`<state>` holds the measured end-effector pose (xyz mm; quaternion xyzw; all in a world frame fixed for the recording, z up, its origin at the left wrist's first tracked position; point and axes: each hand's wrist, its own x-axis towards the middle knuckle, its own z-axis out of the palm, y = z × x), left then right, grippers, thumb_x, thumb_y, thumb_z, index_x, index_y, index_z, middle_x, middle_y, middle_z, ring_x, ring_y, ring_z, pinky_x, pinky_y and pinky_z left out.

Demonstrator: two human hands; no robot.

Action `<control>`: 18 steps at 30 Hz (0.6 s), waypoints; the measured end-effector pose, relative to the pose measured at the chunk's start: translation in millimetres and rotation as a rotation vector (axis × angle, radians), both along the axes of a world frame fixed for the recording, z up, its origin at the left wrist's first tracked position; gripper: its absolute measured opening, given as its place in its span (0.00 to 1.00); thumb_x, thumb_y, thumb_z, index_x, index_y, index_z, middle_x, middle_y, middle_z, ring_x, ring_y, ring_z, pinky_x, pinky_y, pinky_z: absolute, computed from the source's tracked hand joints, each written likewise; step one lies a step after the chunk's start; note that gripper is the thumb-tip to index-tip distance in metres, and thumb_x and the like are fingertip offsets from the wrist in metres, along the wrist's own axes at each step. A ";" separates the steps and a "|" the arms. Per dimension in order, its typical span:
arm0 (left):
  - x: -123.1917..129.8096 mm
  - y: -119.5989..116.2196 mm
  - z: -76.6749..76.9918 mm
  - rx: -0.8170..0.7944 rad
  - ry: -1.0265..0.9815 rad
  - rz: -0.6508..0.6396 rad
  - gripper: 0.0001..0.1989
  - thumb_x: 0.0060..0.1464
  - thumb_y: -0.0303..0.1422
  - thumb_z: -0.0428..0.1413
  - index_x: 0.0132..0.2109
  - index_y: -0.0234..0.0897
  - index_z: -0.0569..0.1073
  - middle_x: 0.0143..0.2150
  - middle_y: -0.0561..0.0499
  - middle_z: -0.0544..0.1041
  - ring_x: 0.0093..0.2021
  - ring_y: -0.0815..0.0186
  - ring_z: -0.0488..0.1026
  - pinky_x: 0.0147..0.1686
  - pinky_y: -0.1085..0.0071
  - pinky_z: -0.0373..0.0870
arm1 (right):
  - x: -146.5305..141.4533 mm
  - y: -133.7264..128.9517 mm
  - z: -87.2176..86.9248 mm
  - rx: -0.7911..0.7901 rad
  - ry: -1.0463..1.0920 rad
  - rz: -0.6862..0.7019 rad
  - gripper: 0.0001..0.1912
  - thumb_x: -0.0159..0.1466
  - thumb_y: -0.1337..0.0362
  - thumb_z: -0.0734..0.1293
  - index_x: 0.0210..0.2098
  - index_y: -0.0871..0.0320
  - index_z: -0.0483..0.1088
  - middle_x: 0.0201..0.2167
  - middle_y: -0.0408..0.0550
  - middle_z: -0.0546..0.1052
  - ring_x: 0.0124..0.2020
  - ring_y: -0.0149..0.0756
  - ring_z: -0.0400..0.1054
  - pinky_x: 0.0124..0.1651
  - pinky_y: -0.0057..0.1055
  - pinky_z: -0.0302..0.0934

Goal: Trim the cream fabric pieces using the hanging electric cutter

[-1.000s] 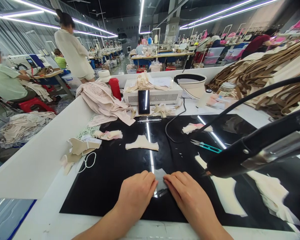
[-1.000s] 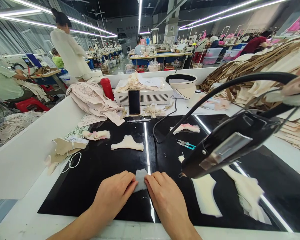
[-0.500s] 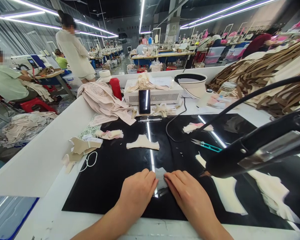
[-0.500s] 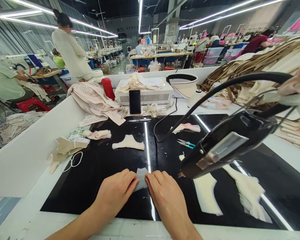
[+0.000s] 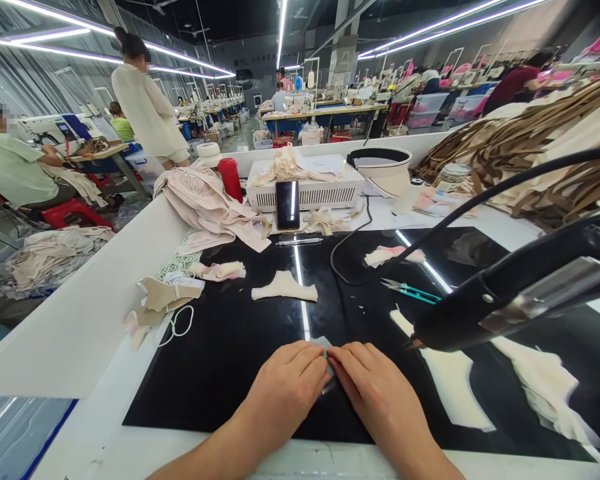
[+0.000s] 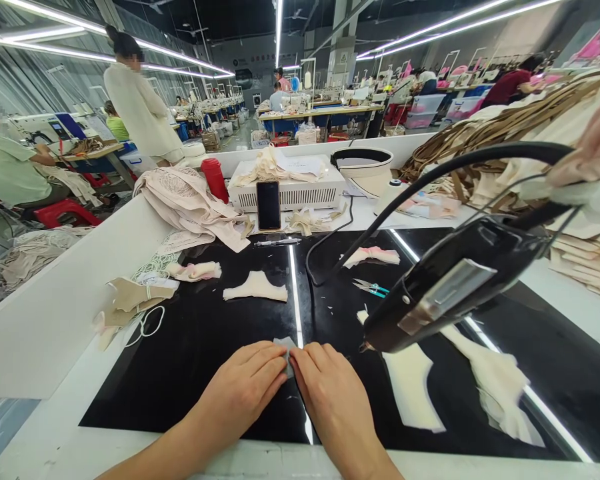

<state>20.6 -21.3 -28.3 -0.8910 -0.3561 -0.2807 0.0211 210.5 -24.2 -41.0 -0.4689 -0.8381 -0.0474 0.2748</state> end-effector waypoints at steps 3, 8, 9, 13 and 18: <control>-0.8 0.3 -3.7 0.001 0.010 0.011 0.14 0.74 0.29 0.45 0.53 0.30 0.74 0.51 0.45 0.82 0.52 0.60 0.79 0.54 0.61 0.79 | 0.2 0.1 -1.3 0.007 -0.005 -0.004 0.17 0.77 0.67 0.53 0.44 0.59 0.73 0.32 0.49 0.76 0.31 0.39 0.69 0.35 0.38 0.58; -0.2 0.4 -4.4 -0.005 0.025 0.013 0.15 0.74 0.31 0.44 0.53 0.30 0.74 0.52 0.44 0.82 0.53 0.60 0.80 0.55 0.62 0.79 | -0.3 0.1 0.4 0.029 -0.001 0.000 0.17 0.77 0.68 0.53 0.43 0.59 0.72 0.31 0.49 0.76 0.30 0.40 0.69 0.35 0.38 0.58; -0.1 0.5 -3.8 -0.007 0.027 0.012 0.15 0.75 0.31 0.44 0.53 0.30 0.74 0.52 0.44 0.82 0.53 0.60 0.80 0.55 0.62 0.79 | -0.4 0.0 0.9 0.028 0.000 0.002 0.17 0.77 0.68 0.53 0.43 0.59 0.72 0.31 0.49 0.76 0.30 0.40 0.69 0.35 0.38 0.58; -0.3 0.2 -1.7 -0.025 0.046 0.004 0.15 0.75 0.31 0.44 0.53 0.29 0.74 0.53 0.45 0.81 0.54 0.59 0.79 0.56 0.61 0.79 | -0.1 -0.7 2.4 0.022 0.003 0.006 0.17 0.77 0.68 0.53 0.43 0.60 0.73 0.30 0.48 0.76 0.29 0.40 0.68 0.35 0.38 0.59; -1.1 0.0 -1.7 -0.041 0.056 0.004 0.16 0.75 0.31 0.44 0.55 0.30 0.73 0.55 0.44 0.80 0.56 0.59 0.79 0.56 0.61 0.79 | 0.8 -0.9 3.4 0.035 -0.001 0.002 0.18 0.77 0.68 0.53 0.42 0.60 0.73 0.30 0.49 0.75 0.29 0.40 0.68 0.34 0.38 0.58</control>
